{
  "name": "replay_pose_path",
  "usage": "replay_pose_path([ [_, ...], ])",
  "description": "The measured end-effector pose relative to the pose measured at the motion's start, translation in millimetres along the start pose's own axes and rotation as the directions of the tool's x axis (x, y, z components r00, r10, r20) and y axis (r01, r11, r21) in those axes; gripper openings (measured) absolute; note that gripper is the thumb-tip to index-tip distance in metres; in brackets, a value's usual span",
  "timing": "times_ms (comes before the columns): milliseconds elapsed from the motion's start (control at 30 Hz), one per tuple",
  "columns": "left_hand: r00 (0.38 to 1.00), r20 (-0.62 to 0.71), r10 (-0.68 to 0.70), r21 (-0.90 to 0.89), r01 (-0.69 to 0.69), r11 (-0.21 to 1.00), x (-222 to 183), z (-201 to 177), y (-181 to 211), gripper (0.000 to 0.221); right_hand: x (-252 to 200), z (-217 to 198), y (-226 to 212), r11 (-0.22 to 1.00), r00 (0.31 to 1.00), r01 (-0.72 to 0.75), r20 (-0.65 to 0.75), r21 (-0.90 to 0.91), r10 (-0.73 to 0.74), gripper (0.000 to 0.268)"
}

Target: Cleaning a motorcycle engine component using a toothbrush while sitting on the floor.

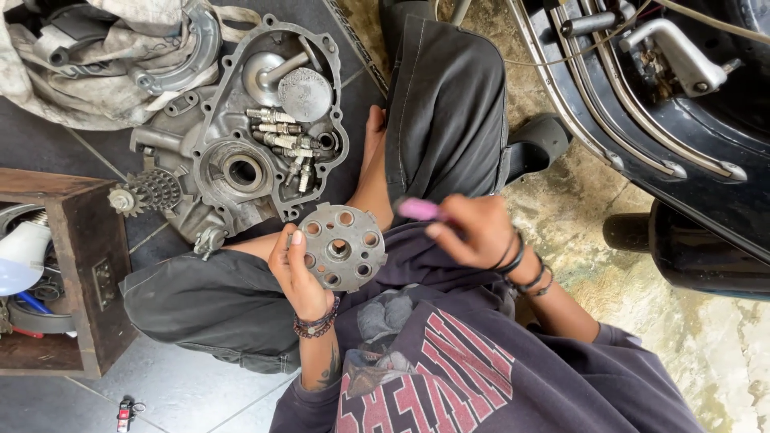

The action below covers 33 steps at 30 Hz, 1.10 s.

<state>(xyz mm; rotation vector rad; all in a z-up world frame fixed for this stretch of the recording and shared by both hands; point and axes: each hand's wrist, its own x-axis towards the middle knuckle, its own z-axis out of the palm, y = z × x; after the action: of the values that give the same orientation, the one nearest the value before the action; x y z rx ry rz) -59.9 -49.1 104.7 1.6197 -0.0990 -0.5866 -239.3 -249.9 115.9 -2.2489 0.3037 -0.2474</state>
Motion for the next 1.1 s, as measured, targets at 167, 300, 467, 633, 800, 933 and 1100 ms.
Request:
replay_pose_path([
  [167,1.0,0.006,-0.017,-0.022,0.017,1.0,-2,-3,-3,0.039,-46,-16,50,0.923,0.727,-0.369,-0.586,0.107,0.359,0.049],
  [300,1.0,-0.007,-0.015,-0.051,0.015,0.999,-2,-8,-5,0.038,-82,-47,103,0.933,0.495,-0.236,-0.793,0.271,0.355,0.047],
  [467,0.986,0.032,-0.163,-0.194,0.166,0.967,-7,-24,-20,0.022,-64,-124,147,0.936,0.483,-0.335,-0.873,-0.107,0.073,0.028],
  [633,0.988,0.032,-0.15,-0.164,0.153,0.975,-9,-26,-15,0.026,-46,-148,232,0.593,0.566,-0.644,-0.823,-0.484,-0.057,0.02],
  [800,0.992,0.024,-0.127,-0.116,0.129,0.985,-13,-31,-10,0.029,-11,-134,232,0.423,0.714,-0.64,-0.7,-0.641,0.02,0.027],
  [933,0.994,0.03,-0.106,-0.082,0.109,0.991,-16,-36,-13,0.027,8,-131,224,0.454,0.735,-0.599,-0.678,-0.66,-0.015,0.03],
  [1100,0.993,0.035,-0.116,-0.118,0.119,0.986,-16,-36,-15,0.027,5,-133,244,0.425,0.752,-0.583,-0.658,-0.692,-0.041,0.041],
])
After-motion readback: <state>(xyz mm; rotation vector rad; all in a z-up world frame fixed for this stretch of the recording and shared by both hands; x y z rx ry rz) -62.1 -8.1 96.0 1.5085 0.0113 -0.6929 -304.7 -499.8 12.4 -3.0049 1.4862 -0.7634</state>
